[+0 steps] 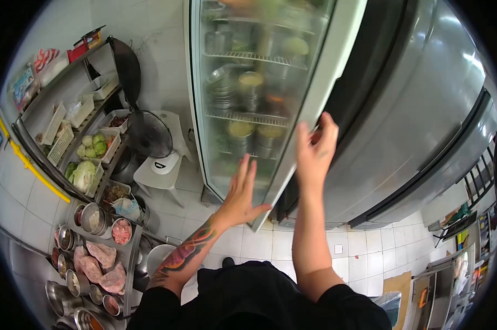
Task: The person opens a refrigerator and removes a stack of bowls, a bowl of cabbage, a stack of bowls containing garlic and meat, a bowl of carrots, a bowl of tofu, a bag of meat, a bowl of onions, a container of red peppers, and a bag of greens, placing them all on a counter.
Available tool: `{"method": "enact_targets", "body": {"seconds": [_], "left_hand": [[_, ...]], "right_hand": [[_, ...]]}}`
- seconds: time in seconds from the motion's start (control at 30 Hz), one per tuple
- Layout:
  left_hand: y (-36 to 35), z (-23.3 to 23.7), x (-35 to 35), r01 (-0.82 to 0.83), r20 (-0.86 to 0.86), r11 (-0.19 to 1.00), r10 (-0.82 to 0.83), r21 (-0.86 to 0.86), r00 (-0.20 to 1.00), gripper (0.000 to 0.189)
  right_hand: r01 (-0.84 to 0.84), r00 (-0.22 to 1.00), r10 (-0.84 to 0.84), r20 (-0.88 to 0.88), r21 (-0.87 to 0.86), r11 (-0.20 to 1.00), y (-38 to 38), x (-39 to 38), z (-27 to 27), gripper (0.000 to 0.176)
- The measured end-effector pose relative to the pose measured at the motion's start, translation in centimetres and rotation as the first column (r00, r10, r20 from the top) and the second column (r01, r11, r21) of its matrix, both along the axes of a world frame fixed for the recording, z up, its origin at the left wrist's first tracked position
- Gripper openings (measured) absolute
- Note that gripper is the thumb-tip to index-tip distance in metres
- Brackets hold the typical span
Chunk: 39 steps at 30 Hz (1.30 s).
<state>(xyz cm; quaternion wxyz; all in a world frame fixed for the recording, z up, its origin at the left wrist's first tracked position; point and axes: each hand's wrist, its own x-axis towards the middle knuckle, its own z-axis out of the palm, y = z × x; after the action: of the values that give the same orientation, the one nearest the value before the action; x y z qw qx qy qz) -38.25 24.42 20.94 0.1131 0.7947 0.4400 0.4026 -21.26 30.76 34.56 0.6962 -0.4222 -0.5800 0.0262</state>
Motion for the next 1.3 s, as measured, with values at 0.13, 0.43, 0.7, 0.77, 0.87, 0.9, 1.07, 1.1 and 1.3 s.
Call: {"method": "enact_targets", "body": {"seconds": [0.13, 0.43, 0.7, 0.77, 0.87, 0.9, 1.07, 1.1, 1.3], "left_hand": [[-3.6, -3.7, -1.4, -0.116, 0.191, 0.990, 0.099, 0.081, 0.977, 0.124], [-11.6, -7.1, -14.0, -0.658, 0.656, 0.752, 0.513, -0.033, 0.553, 0.067], [-10.5, -7.9, -26.5, -0.795, 0.735, 0.601, 0.574, -0.077, 0.363, 0.072], [-9.2, -8.1, -28.6, -0.794, 0.798, 0.593, 0.539, -0.135, 0.268, 0.084], [-8.1, -8.3, -31.2, -0.863, 0.739, 0.468, 0.646, -0.188, 0.189, 0.087], [-8.0, -8.1, -31.7, -0.879, 0.712, 0.447, 0.671, -0.166, 0.206, 0.087], [-8.1, -8.3, -34.6, -0.888, 0.629, 0.452, 0.717, -0.089, 0.301, 0.063], [-8.5, -7.9, -34.5, -0.869, 0.598, 0.490, 0.718, -0.069, 0.357, 0.062], [-8.8, -7.5, -34.7, -0.868, 0.540, 0.489, 0.755, -0.084, 0.373, 0.048]], "right_hand": [[-0.538, 0.832, 0.532, 0.159, -0.003, 0.843, -9.6, -1.4, -0.7, 0.036], [-0.475, 0.467, 0.847, 0.254, -0.736, 0.482, -11.2, 5.3, -13.5, 0.019], [-0.493, 0.393, 0.888, 0.239, -0.760, 0.423, -11.4, 6.5, -17.6, 0.021], [-0.610, 0.447, 0.883, 0.143, -0.674, 0.418, -10.2, 5.0, -14.0, 0.025], [-0.667, 0.463, 0.880, 0.110, -0.610, 0.427, -8.9, 4.0, -7.6, 0.032], [-0.680, 0.464, 0.870, 0.165, -0.563, 0.469, -8.4, 3.9, -6.5, 0.032], [-0.658, 0.405, 0.909, 0.097, -0.660, 0.363, -8.4, 4.4, -8.5, 0.030], [-0.664, 0.377, 0.923, 0.076, -0.673, 0.326, -8.7, 4.5, -10.1, 0.030], [-0.541, 0.232, 0.973, 0.005, -0.830, 0.133, -11.6, 3.8, -16.4, 0.025]]}}
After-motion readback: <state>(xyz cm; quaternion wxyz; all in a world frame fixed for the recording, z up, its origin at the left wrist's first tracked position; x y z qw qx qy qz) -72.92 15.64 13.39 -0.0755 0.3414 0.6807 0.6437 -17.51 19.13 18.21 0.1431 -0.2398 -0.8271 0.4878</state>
